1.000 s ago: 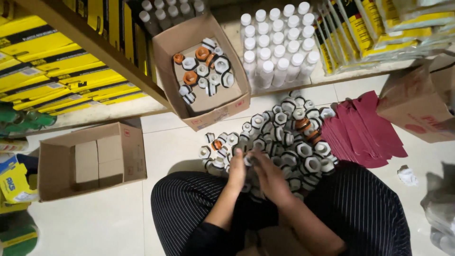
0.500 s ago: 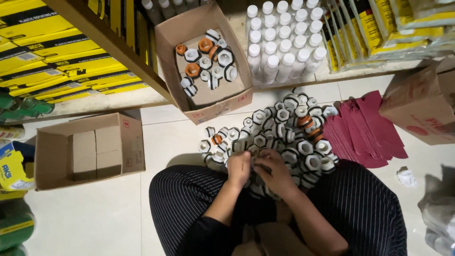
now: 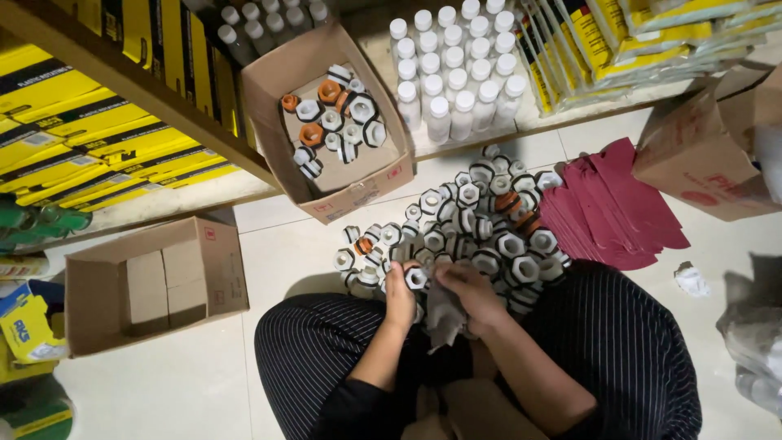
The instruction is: The person sits on the floor and sorts through a pile of white and orange plastic pipe fittings. They pick up individual fittings, separate them, and place them into a cardboard box nearby.
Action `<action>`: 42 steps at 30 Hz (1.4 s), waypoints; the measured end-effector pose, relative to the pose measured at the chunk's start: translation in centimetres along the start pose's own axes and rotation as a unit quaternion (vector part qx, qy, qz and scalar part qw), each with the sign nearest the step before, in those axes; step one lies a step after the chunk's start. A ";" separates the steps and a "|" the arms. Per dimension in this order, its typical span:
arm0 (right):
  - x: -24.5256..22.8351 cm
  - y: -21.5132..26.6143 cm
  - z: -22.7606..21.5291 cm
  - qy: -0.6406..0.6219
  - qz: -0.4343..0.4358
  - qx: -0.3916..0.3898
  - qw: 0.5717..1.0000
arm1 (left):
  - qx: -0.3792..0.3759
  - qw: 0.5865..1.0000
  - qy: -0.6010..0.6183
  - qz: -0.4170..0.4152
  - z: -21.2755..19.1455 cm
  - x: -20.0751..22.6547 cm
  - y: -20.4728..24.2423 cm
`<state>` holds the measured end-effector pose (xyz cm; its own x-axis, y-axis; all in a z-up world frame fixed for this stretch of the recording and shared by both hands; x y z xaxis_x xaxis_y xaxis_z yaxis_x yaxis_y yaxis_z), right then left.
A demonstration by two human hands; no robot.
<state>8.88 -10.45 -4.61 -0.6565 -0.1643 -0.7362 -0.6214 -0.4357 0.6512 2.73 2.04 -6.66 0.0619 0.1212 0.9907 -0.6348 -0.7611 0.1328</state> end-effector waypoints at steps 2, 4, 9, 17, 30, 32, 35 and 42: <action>-4.4 3.1 1.4 0.045 -0.042 0.016 0.998 | 0.006 1.000 -0.026 -0.007 0.1 0.3 0.1; -5.9 4.7 2.4 0.090 -0.083 0.034 0.992 | 0.010 0.998 -0.052 -0.015 -0.3 -0.9 0.3; -5.2 4.7 4.1 0.327 -0.481 0.029 0.813 | -0.030 0.985 -0.149 0.080 -1.3 -6.3 -1.0; -4.0 2.3 2.8 0.273 -0.454 0.095 0.843 | -0.012 0.976 -0.141 0.168 1.1 0.8 1.0; -4.9 2.8 2.2 0.111 -0.172 0.097 0.974 | -0.088 0.977 -0.113 0.156 2.4 5.2 1.6; -4.2 2.8 1.4 0.090 -0.153 0.121 0.977 | -0.076 0.958 -0.158 0.225 2.3 6.1 1.7; -0.4 -1.0 -1.2 0.068 -0.135 0.140 0.978 | -0.045 0.918 -0.213 0.333 1.9 7.4 1.6; -0.5 -2.1 -1.8 -0.022 -0.128 0.173 0.976 | -0.083 0.863 -0.245 0.434 2.5 10.5 2.6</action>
<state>11.29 -11.02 -5.91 -0.4741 -0.0470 -0.8792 -0.8696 -0.1313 0.4759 3.63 -0.22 4.14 -0.2002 -0.7630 0.6146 -0.7052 -0.3232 -0.6310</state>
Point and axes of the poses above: each hand's wrist, its own y-axis away from the middle knuckle, its own z-axis out of the palm, x = y × z, the point moved 4 cm from there along -y, towards the middle knuckle, and after that the axes turned 8 degrees about x, right-handed, at the moved point
